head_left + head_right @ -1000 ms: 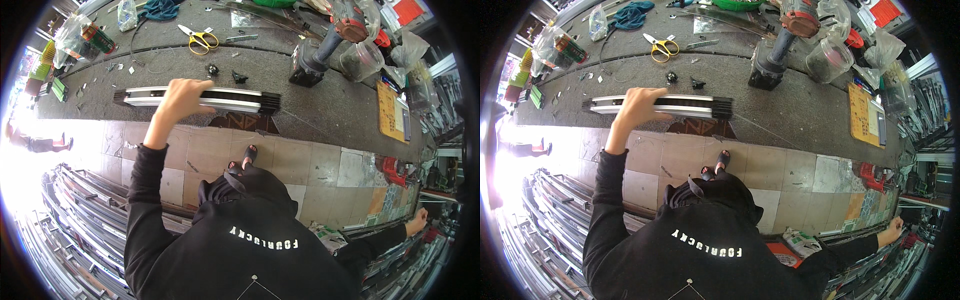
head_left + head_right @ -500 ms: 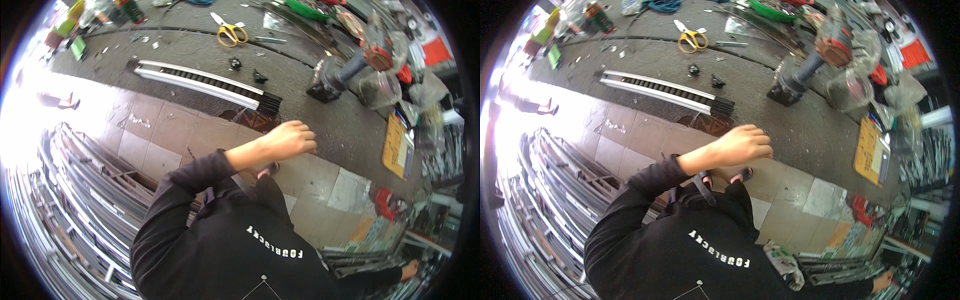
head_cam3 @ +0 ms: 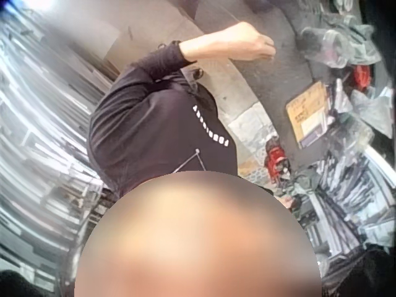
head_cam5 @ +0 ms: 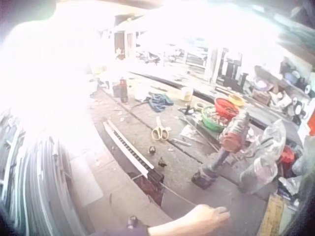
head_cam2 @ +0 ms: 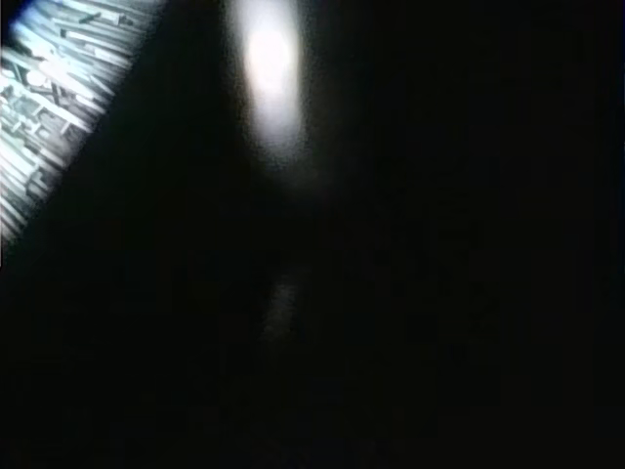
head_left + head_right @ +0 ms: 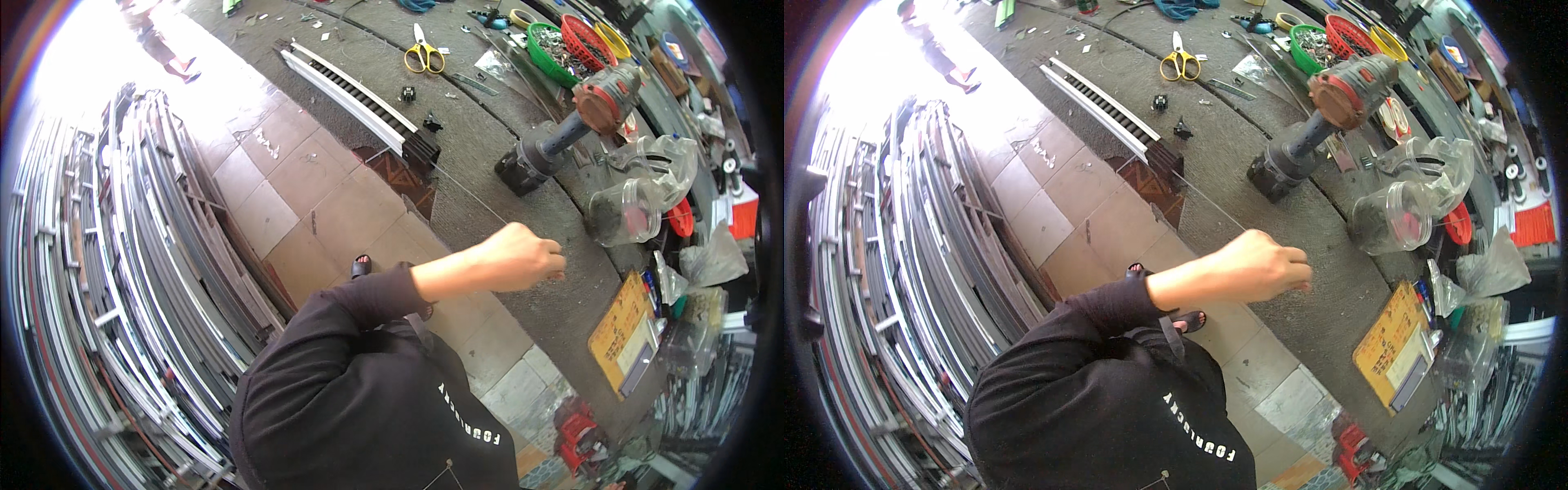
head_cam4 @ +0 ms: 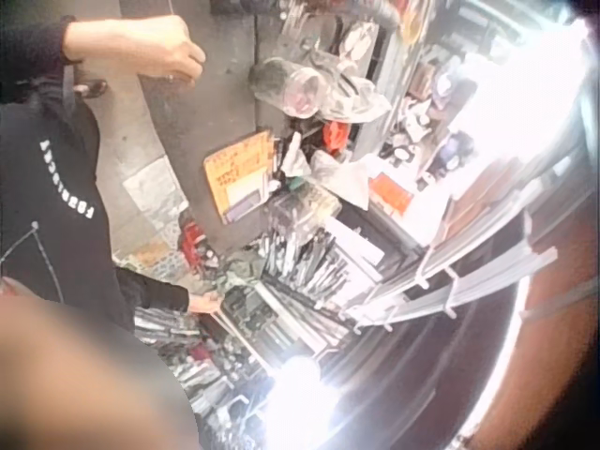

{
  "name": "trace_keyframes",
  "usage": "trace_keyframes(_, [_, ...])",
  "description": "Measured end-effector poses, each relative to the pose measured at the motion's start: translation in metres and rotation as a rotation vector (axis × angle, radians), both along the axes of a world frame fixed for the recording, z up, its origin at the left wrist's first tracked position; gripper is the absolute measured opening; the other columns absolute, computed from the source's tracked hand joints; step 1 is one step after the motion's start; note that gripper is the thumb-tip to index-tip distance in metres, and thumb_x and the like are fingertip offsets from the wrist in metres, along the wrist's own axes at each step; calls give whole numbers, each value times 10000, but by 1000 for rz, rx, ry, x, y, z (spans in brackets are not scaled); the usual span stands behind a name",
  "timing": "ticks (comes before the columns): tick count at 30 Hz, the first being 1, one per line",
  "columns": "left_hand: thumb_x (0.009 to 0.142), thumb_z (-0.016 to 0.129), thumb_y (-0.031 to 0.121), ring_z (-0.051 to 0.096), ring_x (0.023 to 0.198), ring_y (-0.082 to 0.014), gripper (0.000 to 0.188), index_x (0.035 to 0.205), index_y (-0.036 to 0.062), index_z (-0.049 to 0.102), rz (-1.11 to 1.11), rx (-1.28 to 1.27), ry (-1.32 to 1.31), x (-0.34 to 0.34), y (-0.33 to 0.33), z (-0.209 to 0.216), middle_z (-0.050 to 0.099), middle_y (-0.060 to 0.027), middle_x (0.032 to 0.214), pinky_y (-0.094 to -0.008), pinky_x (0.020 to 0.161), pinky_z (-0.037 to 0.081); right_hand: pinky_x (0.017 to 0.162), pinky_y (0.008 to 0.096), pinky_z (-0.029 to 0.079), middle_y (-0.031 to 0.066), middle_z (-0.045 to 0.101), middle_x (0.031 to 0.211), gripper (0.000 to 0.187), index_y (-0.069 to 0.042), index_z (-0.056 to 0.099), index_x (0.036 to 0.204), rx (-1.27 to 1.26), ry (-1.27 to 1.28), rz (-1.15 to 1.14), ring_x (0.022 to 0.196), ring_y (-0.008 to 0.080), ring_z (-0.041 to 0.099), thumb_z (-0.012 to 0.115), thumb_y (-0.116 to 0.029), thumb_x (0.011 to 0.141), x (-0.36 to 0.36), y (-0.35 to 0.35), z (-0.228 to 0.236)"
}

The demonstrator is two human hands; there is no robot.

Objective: The person assembles a window component by attaching black plastic end caps to a white aluminum frame and threading a thin wire through the frame's channel. The person then secures the wire with a small black plastic clip.

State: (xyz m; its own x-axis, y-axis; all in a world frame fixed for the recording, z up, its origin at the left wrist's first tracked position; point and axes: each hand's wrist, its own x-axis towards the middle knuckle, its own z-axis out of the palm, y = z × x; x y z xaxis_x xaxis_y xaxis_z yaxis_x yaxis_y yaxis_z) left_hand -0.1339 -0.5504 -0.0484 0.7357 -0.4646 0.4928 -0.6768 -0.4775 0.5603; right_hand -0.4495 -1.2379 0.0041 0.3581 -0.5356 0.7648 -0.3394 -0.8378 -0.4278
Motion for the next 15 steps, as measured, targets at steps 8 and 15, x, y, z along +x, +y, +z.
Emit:
trace_keyframes(8, [966, 593, 280, 677, 947, -283, 247, 949, 99, 760, 299, -69, 321, -70, 98, -55, 723, -113, 930, -405, 833, 532, 669, 420, 503, 155, 674, 793, 182, -59, 738, 851, 266, -132, 329, 704, 298, 599, 614, -181, 904, 133, -55, -32])
trace_keyframes(15, [951, 680, 358, 611, 1049, -279, 461, 1265, 31, 597, 1560, -592, -89, -32, 253, -146, 641, -132, 1149, -385, 915, 492, 657, 391, 484, 144, 642, 755, 163, -22, 708, 846, 507, -218, 647, 677, 277, 568, 609, -136, 907, 189, -67, -10])
